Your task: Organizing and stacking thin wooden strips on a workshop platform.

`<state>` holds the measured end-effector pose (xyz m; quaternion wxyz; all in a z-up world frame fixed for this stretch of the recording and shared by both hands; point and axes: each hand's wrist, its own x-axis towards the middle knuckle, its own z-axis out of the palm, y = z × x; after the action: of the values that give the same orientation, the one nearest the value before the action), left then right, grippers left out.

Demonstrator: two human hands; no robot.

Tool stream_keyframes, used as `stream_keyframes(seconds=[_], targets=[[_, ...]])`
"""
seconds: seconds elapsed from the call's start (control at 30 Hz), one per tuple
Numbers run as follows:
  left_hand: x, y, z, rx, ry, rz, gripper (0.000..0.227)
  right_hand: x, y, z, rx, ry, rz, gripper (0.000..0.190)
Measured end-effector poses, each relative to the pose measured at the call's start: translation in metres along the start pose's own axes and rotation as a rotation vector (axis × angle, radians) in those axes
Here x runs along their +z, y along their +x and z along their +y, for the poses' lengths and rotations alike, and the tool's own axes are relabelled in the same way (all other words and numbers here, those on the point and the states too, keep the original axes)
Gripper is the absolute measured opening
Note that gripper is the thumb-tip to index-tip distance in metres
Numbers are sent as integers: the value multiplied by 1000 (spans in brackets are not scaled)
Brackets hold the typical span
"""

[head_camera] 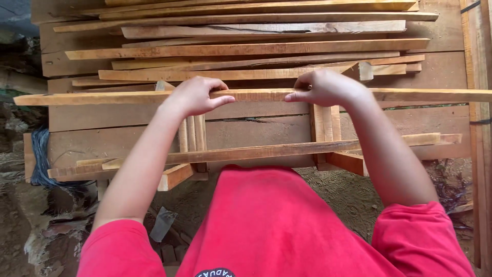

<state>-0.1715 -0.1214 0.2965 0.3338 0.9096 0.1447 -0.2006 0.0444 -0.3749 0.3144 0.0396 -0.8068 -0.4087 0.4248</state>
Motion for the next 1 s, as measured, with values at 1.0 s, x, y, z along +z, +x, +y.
stream_keyframes(seconds=[1.0], targets=[[279, 115, -189, -66, -111, 360, 50, 242, 183, 129, -122, 41, 425, 51]])
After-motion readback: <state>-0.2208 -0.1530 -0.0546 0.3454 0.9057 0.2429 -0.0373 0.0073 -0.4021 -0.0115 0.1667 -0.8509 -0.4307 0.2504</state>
